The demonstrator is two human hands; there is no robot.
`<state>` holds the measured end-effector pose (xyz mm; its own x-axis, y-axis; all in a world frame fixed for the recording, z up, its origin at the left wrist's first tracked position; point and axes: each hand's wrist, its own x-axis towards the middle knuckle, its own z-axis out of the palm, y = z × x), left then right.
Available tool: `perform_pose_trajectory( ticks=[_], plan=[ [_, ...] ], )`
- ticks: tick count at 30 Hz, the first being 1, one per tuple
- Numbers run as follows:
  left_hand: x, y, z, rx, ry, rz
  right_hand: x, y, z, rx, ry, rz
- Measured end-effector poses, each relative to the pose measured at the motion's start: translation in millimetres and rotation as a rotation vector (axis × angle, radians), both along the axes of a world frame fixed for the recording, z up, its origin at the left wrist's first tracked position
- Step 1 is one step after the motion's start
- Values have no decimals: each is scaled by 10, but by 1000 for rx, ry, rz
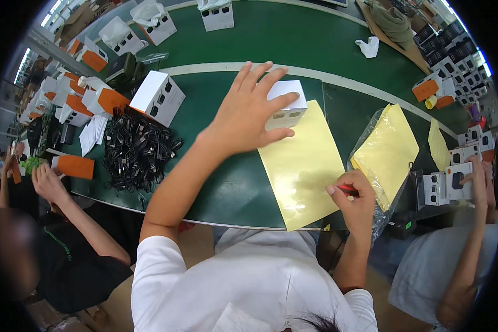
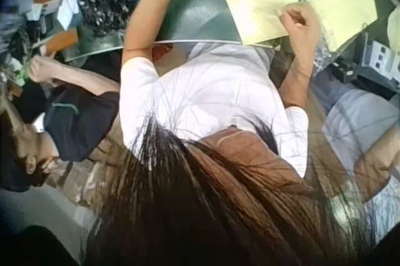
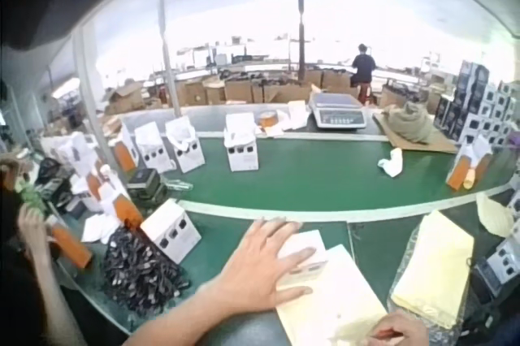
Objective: Applying circular stickers to product boxes and placing cables inside on an assembly line.
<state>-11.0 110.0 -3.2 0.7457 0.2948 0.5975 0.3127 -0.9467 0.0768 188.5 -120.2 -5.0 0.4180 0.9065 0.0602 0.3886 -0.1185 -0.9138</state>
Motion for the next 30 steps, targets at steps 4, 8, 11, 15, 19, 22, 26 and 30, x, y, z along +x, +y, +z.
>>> perform_pose_trajectory(
  ticks=[4, 8, 11, 15, 19, 22, 26, 30],
  plan=[
    [73, 212, -37, -293, 177, 3, 29, 106, -62, 67, 189, -32],
    [-169, 201, -386, -1012, -431, -94, 11, 196, -91, 96, 272, -63],
    [-160, -92, -299, -1749, -850, -208, -21, 298, -65, 110, 377, -76],
    [-218, -289, -482, -2053, -1036, -386, -119, 489, 19, 159, 410, 3],
    [-224, -363, -502, -2144, -1086, -403, -220, 613, 57, 165, 392, 47],
    [-222, -382, -529, -2116, -1067, -396, -262, 691, 21, 132, 298, 23],
    [-210, -425, -525, -2094, -1077, -352, -316, 733, 74, 91, 177, -33],
    [-224, -434, -540, -2082, -1069, -344, -354, 708, 142, 61, -368, -40]
  ],
)
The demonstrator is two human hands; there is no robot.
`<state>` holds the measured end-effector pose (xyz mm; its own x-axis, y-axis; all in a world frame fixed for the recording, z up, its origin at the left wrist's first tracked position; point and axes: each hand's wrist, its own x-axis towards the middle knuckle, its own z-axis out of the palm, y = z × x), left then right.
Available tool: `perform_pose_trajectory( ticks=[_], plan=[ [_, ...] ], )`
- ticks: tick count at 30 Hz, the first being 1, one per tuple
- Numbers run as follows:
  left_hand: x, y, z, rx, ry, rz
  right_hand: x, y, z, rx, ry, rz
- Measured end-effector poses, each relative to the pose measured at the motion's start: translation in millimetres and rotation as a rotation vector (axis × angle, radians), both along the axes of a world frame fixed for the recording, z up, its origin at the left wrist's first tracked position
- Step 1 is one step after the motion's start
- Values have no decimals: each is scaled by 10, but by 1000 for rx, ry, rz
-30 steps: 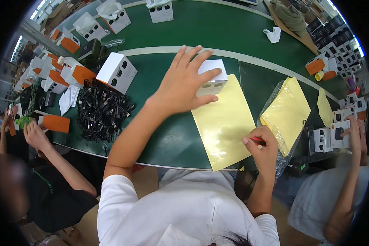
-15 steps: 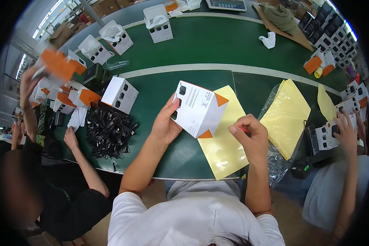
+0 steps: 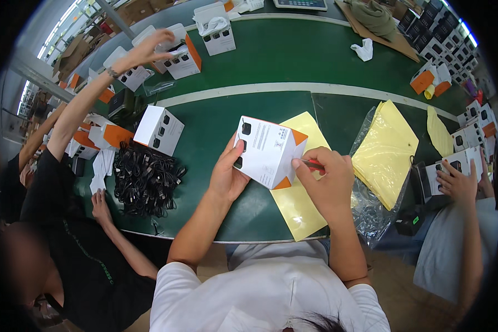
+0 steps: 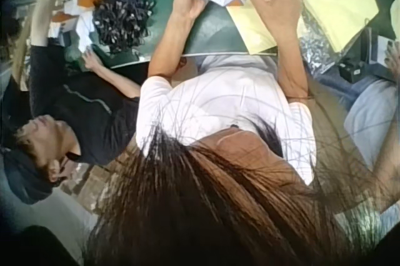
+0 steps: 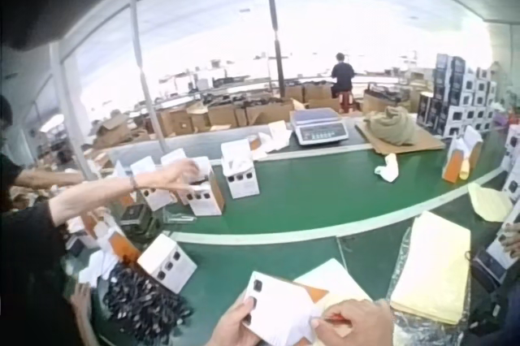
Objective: Applying circular stickers to product boxes and placing cables inside on an assembly line.
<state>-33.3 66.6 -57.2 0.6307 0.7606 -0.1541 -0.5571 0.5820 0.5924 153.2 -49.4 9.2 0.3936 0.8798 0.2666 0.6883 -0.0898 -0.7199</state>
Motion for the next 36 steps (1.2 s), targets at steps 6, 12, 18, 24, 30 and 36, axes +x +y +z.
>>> perform_pose_trajectory(
  ticks=[6, 12, 18, 24, 30, 36],
  plan=[
    [14, -49, -26, -46, -5, -1, -16, -18, 19, 32, -346, -3],
    [-40, -110, -79, -111, -6, -54, 50, 22, 10, 33, -383, -31],
    [-2, -108, -179, -208, -80, -109, 175, 31, -313, -81, 441, 58],
    [493, 260, 483, 455, 362, 128, 331, -112, -713, 26, 1327, -46],
    [2264, 788, 357, 1178, 938, 191, 195, -287, -742, 16, 1687, -110],
    [3147, 492, 239, 1120, 1139, -190, 233, -371, -793, -20, 1690, -80]
  ],
)
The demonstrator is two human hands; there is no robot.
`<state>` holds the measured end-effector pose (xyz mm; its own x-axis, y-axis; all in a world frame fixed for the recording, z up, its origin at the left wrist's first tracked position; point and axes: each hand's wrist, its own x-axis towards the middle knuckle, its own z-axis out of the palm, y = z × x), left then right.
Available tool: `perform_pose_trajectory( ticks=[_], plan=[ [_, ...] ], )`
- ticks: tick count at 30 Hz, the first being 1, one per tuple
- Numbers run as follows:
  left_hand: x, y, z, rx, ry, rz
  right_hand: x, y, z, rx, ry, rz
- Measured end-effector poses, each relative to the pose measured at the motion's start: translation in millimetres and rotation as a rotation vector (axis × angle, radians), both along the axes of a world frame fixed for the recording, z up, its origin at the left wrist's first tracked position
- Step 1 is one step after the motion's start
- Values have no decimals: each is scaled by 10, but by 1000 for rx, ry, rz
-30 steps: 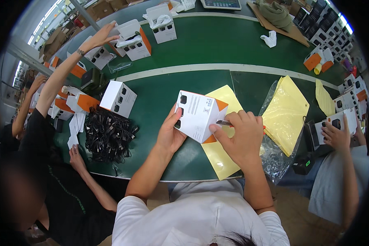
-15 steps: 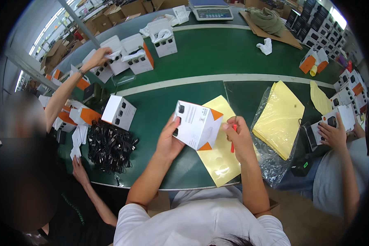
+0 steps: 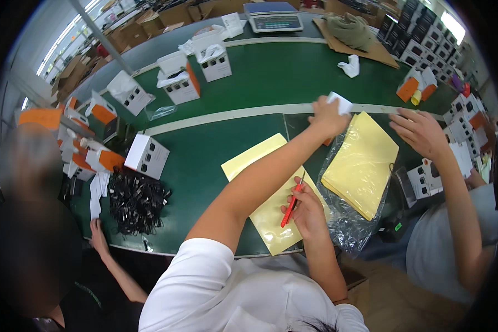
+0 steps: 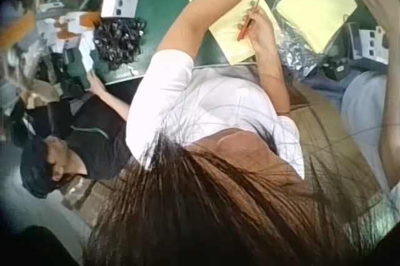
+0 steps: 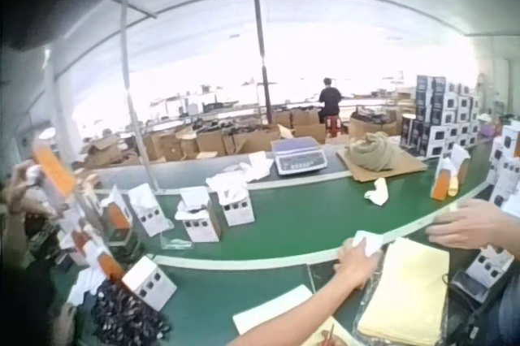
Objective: Applying circular stickers to product boxes and placing cables inside on an assembly line.
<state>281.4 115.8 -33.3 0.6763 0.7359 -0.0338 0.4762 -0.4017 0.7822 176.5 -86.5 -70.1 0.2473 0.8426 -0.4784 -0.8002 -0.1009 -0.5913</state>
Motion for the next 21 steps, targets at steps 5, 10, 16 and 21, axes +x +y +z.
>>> perform_pose_trajectory(
  ticks=[5, 10, 16, 21],
  plan=[
    [-895, -175, 187, 394, -518, -36, 104, -84, -179, 107, 50, -6],
    [-3065, 136, 376, 1120, -80, 595, 108, -63, -183, 128, 51, 109],
    [-4485, 379, 300, 572, 582, 663, -63, 84, -47, 119, -44, 213],
    [-4118, 143, 420, 802, 206, 439, -134, 20, 107, 169, -345, 265]
  ],
)
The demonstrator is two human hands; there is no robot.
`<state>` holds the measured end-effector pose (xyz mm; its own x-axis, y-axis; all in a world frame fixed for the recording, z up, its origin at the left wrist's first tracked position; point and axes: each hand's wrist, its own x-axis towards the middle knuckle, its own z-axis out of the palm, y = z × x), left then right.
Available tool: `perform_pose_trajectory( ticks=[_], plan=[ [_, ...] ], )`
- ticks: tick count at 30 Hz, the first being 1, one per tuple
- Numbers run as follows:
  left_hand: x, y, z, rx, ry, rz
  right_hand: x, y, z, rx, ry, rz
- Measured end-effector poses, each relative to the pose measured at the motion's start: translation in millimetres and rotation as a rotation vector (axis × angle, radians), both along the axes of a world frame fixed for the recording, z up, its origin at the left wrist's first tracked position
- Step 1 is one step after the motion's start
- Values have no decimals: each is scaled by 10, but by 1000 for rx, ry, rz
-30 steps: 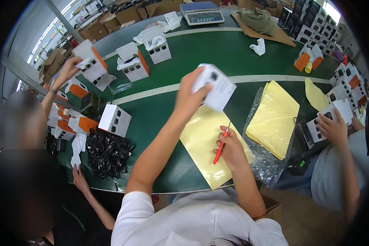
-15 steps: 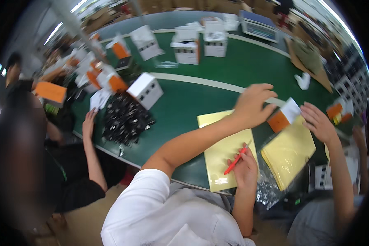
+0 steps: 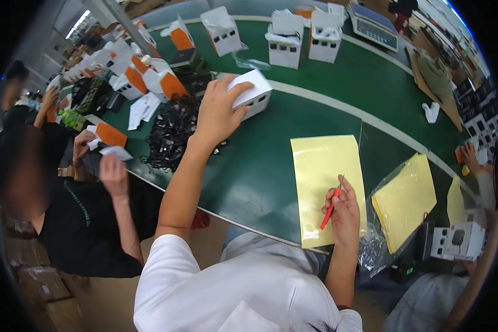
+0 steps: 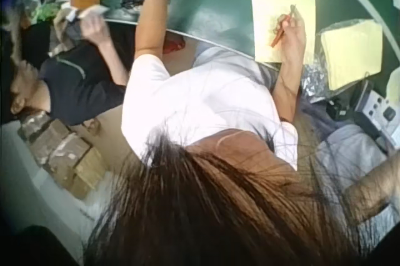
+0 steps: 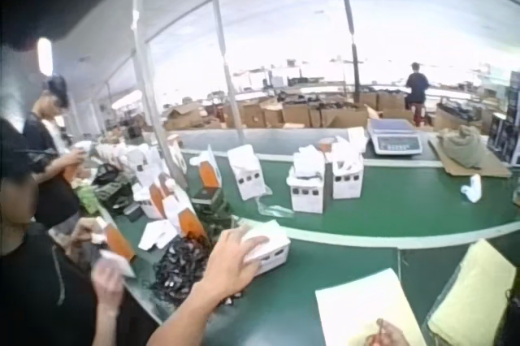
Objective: Applying circular stickers to product boxes and placing cables inside on an assembly line.
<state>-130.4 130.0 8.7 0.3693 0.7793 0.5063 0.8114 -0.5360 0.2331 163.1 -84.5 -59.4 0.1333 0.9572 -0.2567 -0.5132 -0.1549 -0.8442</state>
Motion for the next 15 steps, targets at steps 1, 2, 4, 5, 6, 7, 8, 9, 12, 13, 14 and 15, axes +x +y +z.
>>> perform_pose_trajectory(
  ticks=[1, 2, 4, 5, 6, 7, 8, 9, 12, 13, 14, 15],
  plan=[
    [168, -39, 17, 24, -64, -112, 28, -33, -21, -23, -11, -24],
    [326, -80, 35, 21, -81, -212, 63, -69, -41, -31, -124, -73],
    [649, -183, 20, -13, -107, -400, 170, -161, -50, -13, -338, -114],
    [758, -210, -43, -12, -87, -479, 213, -183, -36, -38, -348, -118],
    [870, -247, -118, -37, -68, -517, 253, -213, -14, -29, -451, -109],
    [969, -269, -197, -60, -49, -558, 286, -245, 9, -19, -554, -101],
    [1031, -298, -239, -83, -63, -567, 294, -288, 69, -8, -614, -118],
    [1085, -308, -250, 50, -28, -541, 318, -317, 123, -34, -622, -122],
    [1165, -513, -438, 162, -92, -705, 347, -358, 354, 8, -1045, 77],
    [1173, -650, -506, 160, -182, -885, 343, -357, 363, -10, -1049, 76],
    [1196, -811, -560, -173, -98, -1012, 345, -352, 363, 12, -1112, 96],
    [1225, -848, -696, -181, -103, -1009, 332, -340, 364, 44, -1171, 125]
  ],
)
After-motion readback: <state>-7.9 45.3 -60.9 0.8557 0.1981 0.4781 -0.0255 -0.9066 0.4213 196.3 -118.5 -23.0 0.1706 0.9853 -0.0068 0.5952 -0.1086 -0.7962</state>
